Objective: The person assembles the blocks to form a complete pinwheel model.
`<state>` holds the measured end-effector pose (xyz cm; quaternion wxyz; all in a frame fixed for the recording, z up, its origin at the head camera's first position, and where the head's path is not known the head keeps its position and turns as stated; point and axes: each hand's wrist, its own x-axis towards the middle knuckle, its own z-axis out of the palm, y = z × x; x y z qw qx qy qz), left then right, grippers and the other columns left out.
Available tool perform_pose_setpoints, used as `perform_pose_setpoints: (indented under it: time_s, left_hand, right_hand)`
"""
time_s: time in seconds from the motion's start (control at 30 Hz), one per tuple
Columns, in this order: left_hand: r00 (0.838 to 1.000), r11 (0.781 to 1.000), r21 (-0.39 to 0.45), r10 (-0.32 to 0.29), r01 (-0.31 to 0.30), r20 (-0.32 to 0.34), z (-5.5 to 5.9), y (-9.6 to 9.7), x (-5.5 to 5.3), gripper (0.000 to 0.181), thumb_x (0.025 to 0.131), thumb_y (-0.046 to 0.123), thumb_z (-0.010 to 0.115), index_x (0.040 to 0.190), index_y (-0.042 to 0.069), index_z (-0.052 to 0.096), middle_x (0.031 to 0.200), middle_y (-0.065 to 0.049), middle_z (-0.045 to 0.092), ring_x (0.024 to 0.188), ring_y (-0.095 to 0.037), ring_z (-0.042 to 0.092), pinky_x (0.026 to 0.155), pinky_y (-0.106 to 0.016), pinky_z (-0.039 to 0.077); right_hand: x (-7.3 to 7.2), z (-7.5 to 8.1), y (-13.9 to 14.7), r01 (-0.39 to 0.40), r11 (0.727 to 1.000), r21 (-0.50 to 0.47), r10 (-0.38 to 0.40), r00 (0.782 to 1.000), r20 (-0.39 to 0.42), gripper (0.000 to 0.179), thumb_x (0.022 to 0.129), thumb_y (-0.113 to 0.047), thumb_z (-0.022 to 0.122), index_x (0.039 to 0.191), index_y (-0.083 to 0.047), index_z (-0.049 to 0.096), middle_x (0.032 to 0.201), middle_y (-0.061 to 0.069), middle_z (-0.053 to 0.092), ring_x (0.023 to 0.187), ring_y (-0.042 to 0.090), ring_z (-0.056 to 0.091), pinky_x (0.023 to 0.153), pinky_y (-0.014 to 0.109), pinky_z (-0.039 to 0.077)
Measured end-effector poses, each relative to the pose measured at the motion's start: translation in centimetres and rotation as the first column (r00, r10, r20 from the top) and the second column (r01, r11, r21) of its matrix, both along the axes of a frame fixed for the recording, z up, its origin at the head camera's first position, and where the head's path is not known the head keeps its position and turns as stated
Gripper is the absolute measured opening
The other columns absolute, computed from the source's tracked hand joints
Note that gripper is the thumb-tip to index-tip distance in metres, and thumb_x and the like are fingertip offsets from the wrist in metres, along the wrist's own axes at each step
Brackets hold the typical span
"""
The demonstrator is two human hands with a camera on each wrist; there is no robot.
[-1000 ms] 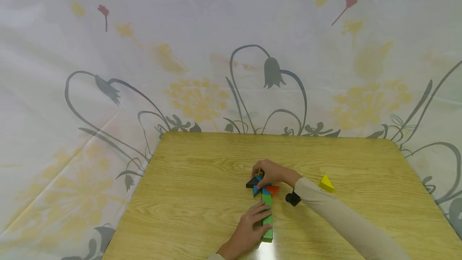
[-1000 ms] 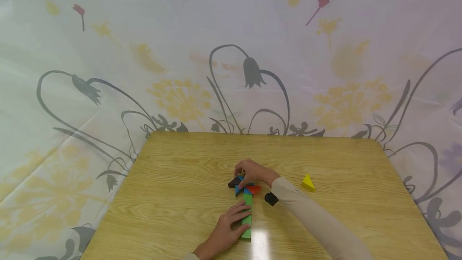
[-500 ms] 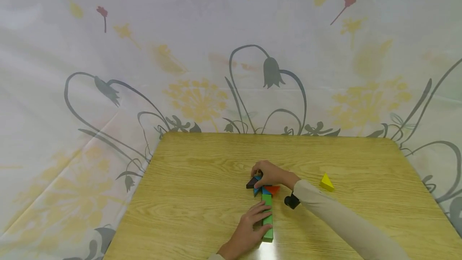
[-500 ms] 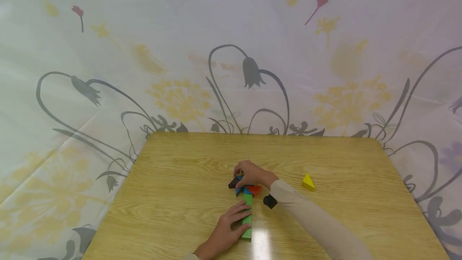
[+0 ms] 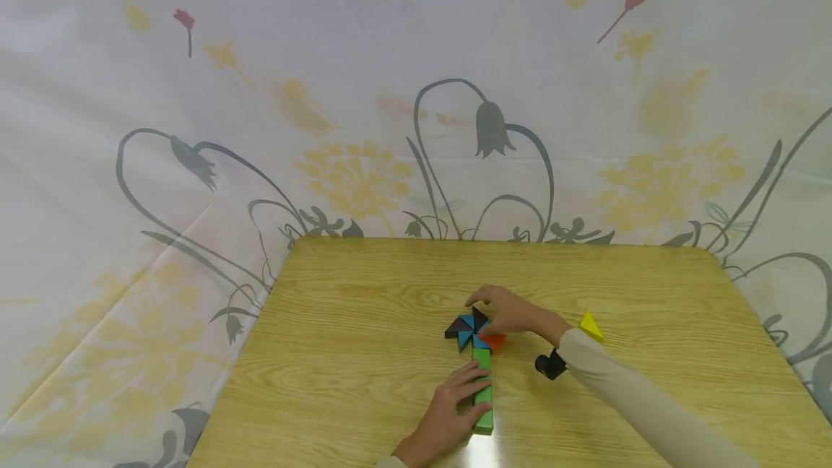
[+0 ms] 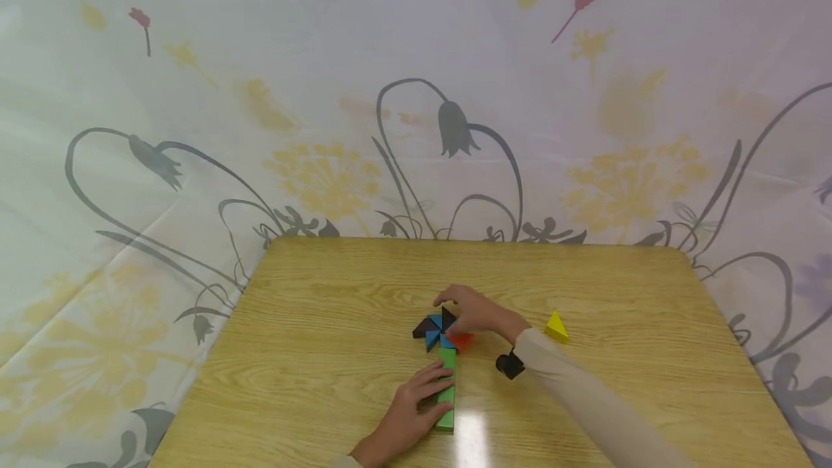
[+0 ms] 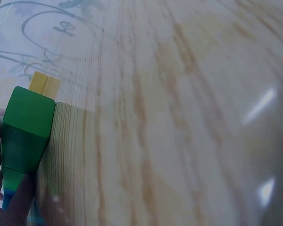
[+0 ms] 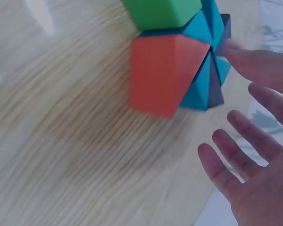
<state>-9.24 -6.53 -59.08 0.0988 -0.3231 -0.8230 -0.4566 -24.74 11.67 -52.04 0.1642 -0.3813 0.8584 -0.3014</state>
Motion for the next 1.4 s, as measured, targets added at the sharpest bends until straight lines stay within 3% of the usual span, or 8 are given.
perform_pose_setpoints:
  time_s: [0.3, 0.47, 0.73, 1.0, 1.2, 1.4]
  left_hand:
    - [1.000, 1.000, 0.003, 0.001, -0.001, 0.002, 0.2, -0.2, 0.0, 0.034, 0.087, 0.012, 0.068, 0.118, -0.002, 0.064, 0.128, -0.011, 0.058, 0.128, -0.031, 0.044, 0.102, -0.038, 0.042]
    - [1.000, 1.000, -0.001, 0.006, -0.006, 0.014, 0.1, -0.1, 0.1, 0.034, 0.087, 0.012, 0.069, 0.118, -0.001, 0.064, 0.128, -0.010, 0.058, 0.128, -0.030, 0.044, 0.103, -0.038, 0.042]
    - [0.999, 1.000, -0.002, 0.003, -0.003, 0.049, 0.2, 0.0, 0.0, 0.034, 0.088, 0.013, 0.068, 0.119, 0.001, 0.064, 0.129, -0.008, 0.058, 0.130, -0.028, 0.043, 0.104, -0.039, 0.040]
    - [0.999, 1.000, -0.009, 0.000, 0.000, 0.036, 0.1, 0.0, 0.0, 0.034, 0.089, 0.015, 0.067, 0.119, 0.000, 0.064, 0.129, -0.008, 0.058, 0.129, -0.029, 0.043, 0.103, -0.038, 0.041]
    - [1.000, 1.000, -0.008, -0.002, 0.002, 0.023, 0.0, -0.1, 0.0, 0.034, 0.089, 0.015, 0.067, 0.119, 0.000, 0.064, 0.128, -0.009, 0.058, 0.129, -0.030, 0.044, 0.103, -0.038, 0.041]
    - [0.999, 1.000, -0.002, -0.011, 0.011, 0.043, 0.2, 0.0, 0.0, 0.034, 0.089, 0.014, 0.067, 0.120, -0.001, 0.063, 0.129, -0.010, 0.057, 0.129, -0.030, 0.043, 0.103, -0.038, 0.042]
  right_hand:
    - [1.6, -1.3, 2.9, 0.051, 0.994, -0.096, -0.050, 0.999, 0.010, 0.062, 0.074, -0.010, 0.081, 0.130, -0.002, 0.053, 0.121, 0.019, 0.051, 0.082, 0.026, 0.051, 0.066, 0.031, 0.047]
    - [2.3, -1.7, 3.0, 0.065, 0.981, -0.183, -0.064, 0.998, 0.009, 0.056, 0.075, -0.004, 0.079, 0.124, 0.003, 0.056, 0.121, 0.023, 0.053, 0.072, 0.019, 0.055, 0.063, 0.026, 0.051]
    - [2.8, -2.3, 3.0, 0.115, 0.971, -0.207, -0.100, 0.992, 0.082, 0.042, 0.077, -0.001, 0.076, 0.116, 0.004, 0.060, 0.111, 0.020, 0.059, 0.079, 0.025, 0.058, 0.065, 0.027, 0.052]
    - [3.1, -2.6, 2.9, 0.135, 0.965, -0.226, -0.114, 0.988, 0.100, 0.039, 0.078, -0.001, 0.075, 0.114, 0.004, 0.060, 0.108, 0.017, 0.060, 0.086, 0.027, 0.059, 0.071, 0.030, 0.055]
    - [2.9, -2.6, 2.9, 0.109, 0.968, -0.228, -0.105, 0.994, 0.027, 0.039, 0.077, -0.004, 0.077, 0.112, 0.001, 0.062, 0.106, 0.015, 0.060, 0.084, 0.024, 0.058, 0.067, 0.030, 0.053]
    - [2.0, -2.6, 2.6, 0.048, 0.984, -0.171, -0.061, 0.995, -0.073, 0.059, 0.074, -0.013, 0.082, 0.126, -0.001, 0.055, 0.124, 0.020, 0.051, 0.098, 0.034, 0.055, 0.075, 0.045, 0.053]
